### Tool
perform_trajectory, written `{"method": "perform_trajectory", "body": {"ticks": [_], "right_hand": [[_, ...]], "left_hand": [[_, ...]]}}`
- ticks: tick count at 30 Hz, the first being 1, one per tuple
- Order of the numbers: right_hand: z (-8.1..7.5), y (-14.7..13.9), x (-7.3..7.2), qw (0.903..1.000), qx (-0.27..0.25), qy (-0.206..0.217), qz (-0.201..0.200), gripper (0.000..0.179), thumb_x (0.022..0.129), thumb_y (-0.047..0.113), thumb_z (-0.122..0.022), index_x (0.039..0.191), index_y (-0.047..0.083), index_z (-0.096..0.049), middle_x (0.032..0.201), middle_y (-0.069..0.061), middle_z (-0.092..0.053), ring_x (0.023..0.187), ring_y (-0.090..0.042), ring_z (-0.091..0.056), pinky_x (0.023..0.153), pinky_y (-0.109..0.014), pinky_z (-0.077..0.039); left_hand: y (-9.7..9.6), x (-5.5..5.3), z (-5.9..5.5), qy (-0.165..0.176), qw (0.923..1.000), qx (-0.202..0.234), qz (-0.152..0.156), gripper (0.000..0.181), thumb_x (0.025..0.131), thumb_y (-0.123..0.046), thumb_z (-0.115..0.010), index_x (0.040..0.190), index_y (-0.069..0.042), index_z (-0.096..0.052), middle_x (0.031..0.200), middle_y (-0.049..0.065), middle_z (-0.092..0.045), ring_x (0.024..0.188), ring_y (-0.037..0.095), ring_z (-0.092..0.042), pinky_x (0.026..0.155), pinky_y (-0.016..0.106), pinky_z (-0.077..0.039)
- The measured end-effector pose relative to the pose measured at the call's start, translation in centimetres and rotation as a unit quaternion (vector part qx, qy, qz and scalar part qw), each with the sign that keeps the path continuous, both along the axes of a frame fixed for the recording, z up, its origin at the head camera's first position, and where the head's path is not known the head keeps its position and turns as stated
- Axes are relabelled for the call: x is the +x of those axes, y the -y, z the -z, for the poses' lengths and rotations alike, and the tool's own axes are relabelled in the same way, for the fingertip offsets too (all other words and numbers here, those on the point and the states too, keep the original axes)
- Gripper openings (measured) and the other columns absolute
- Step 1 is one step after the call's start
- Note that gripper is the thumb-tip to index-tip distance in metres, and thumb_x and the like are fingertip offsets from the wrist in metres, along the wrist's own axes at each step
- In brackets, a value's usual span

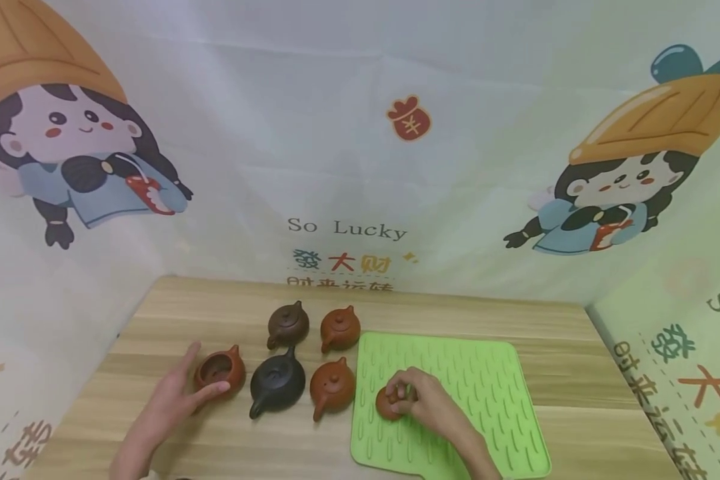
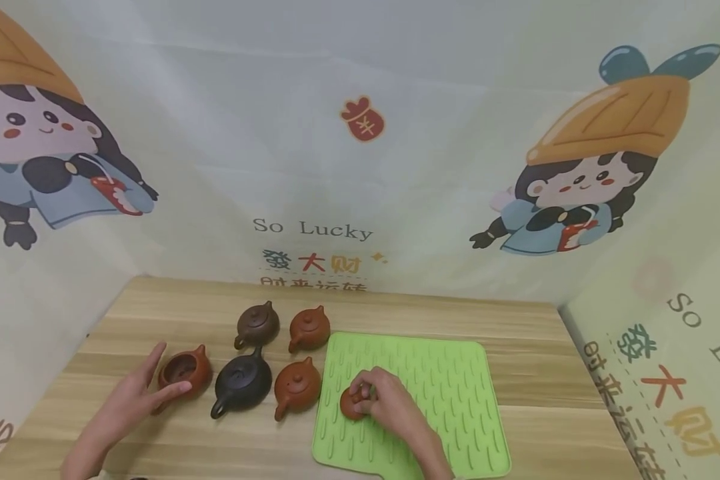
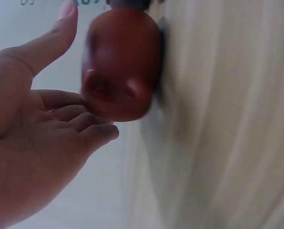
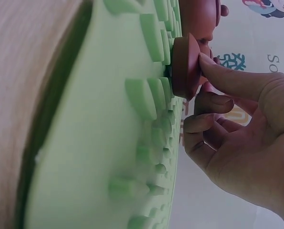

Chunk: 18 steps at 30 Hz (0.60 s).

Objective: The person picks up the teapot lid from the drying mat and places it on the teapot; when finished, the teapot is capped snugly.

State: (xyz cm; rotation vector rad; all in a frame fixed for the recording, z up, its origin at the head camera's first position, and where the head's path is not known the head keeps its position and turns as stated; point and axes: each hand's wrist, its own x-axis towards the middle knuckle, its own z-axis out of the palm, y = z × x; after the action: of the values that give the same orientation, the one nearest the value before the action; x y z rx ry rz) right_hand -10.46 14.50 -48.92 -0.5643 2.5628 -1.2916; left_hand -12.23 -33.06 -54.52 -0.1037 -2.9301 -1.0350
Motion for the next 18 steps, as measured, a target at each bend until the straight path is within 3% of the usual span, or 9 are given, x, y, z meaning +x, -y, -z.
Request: {"method": "perform_trajectory", "body": {"ticks": [2, 5, 6, 7, 8, 10, 15, 18], "right_hand": [[0.0, -0.1, 0.0, 1.0, -0.009, 0.003, -0.001, 0.017, 0.092, -0.006, -0.082, 0.101, 0.006, -0.076, 0.091, 0.0, -0.062, 0.073, -0.005, -0.053, 0.068, -0.021, -0.049], [0.0, -0.2, 0.0, 0.9998, -0.018, 0.008, 0.0, 0.017, 0.091, -0.006, -0.081, 0.102, 0.005, -0.077, 0.092, -0.001, -0.062, 0.074, -0.005, -0.053, 0.069, -0.021, -0.049], [0.0, -0.2, 0.0, 0.9998, -0.019, 0.009, 0.002, 0.017, 0.091, -0.007, -0.081, 0.103, 0.005, -0.077, 0.092, -0.001, -0.062, 0.074, -0.005, -0.053, 0.069, -0.021, -0.049], [0.0, -0.2, 0.0, 0.9998, -0.02, 0.009, 0.003, 0.017, 0.09, -0.007, -0.081, 0.103, 0.005, -0.078, 0.092, -0.001, -0.062, 0.074, -0.004, -0.053, 0.069, -0.021, -0.049], [0.0, -0.2, 0.0, 0.9998, -0.02, 0.008, 0.004, 0.018, 0.09, -0.007, -0.082, 0.103, 0.005, -0.078, 0.092, -0.001, -0.062, 0.074, -0.004, -0.053, 0.069, -0.021, -0.049], [0.0, -0.2, 0.0, 0.9998, -0.02, 0.006, 0.006, 0.018, 0.089, -0.007, -0.082, 0.102, 0.004, -0.078, 0.092, -0.001, -0.064, 0.074, -0.004, -0.054, 0.068, -0.02, -0.049], [-0.6, -0.2, -0.2, 0.9997, -0.019, 0.002, 0.017, 0.014, 0.089, -0.004, -0.085, 0.099, 0.004, -0.078, 0.092, -0.001, -0.066, 0.072, -0.003, -0.055, 0.066, -0.02, -0.049], [-1.2, 0.1, -0.5, 0.9995, -0.022, -0.001, 0.025, 0.013, 0.09, -0.002, -0.086, 0.099, 0.003, -0.077, 0.091, -0.002, -0.066, 0.071, -0.003, -0.054, 0.063, -0.02, -0.048]], "left_hand": [[0.2, 0.0, 0.3, 0.013, 0.9993, 0.026, 0.025, 0.11, 0.1, -0.042, -0.082, 0.169, 0.013, -0.017, 0.164, 0.048, -0.029, 0.148, 0.069, -0.034, 0.124, 0.072, -0.033], [0.2, 0.4, 0.5, 0.005, 0.9989, 0.034, 0.032, 0.103, 0.101, -0.041, -0.08, 0.168, 0.013, -0.023, 0.162, 0.048, -0.033, 0.147, 0.068, -0.037, 0.124, 0.068, -0.036], [0.3, 0.4, 0.8, -0.001, 0.9992, 0.029, 0.027, 0.1, 0.101, -0.041, -0.081, 0.168, 0.01, -0.027, 0.161, 0.047, -0.036, 0.145, 0.067, -0.04, 0.125, 0.061, -0.04], [0.4, 0.5, 0.9, 0.002, 0.9988, 0.033, 0.036, 0.099, 0.102, -0.041, -0.08, 0.168, 0.01, -0.027, 0.16, 0.048, -0.035, 0.144, 0.069, -0.039, 0.12, 0.068, -0.041], [0.5, 0.5, 1.0, 0.0, 0.9991, 0.029, 0.03, 0.097, 0.102, -0.041, -0.08, 0.17, 0.006, -0.029, 0.159, 0.047, -0.038, 0.143, 0.067, -0.042, 0.122, 0.06, -0.044], [0.6, 0.4, 1.3, 0.003, 0.9993, 0.028, 0.025, 0.096, 0.101, -0.042, -0.081, 0.17, 0.002, -0.032, 0.158, 0.046, -0.041, 0.142, 0.067, -0.044, 0.121, 0.059, -0.045], [1.7, -0.6, 3.0, 0.036, 0.9988, 0.033, 0.01, 0.102, 0.094, -0.052, -0.085, 0.17, -0.003, -0.037, 0.157, 0.043, -0.046, 0.143, 0.066, -0.045, 0.113, 0.076, -0.042], [2.5, -1.3, 4.2, 0.044, 0.9983, 0.039, 0.0, 0.105, 0.09, -0.054, -0.088, 0.169, -0.004, -0.039, 0.157, 0.041, -0.049, 0.144, 0.065, -0.047, 0.112, 0.077, -0.043]]}}
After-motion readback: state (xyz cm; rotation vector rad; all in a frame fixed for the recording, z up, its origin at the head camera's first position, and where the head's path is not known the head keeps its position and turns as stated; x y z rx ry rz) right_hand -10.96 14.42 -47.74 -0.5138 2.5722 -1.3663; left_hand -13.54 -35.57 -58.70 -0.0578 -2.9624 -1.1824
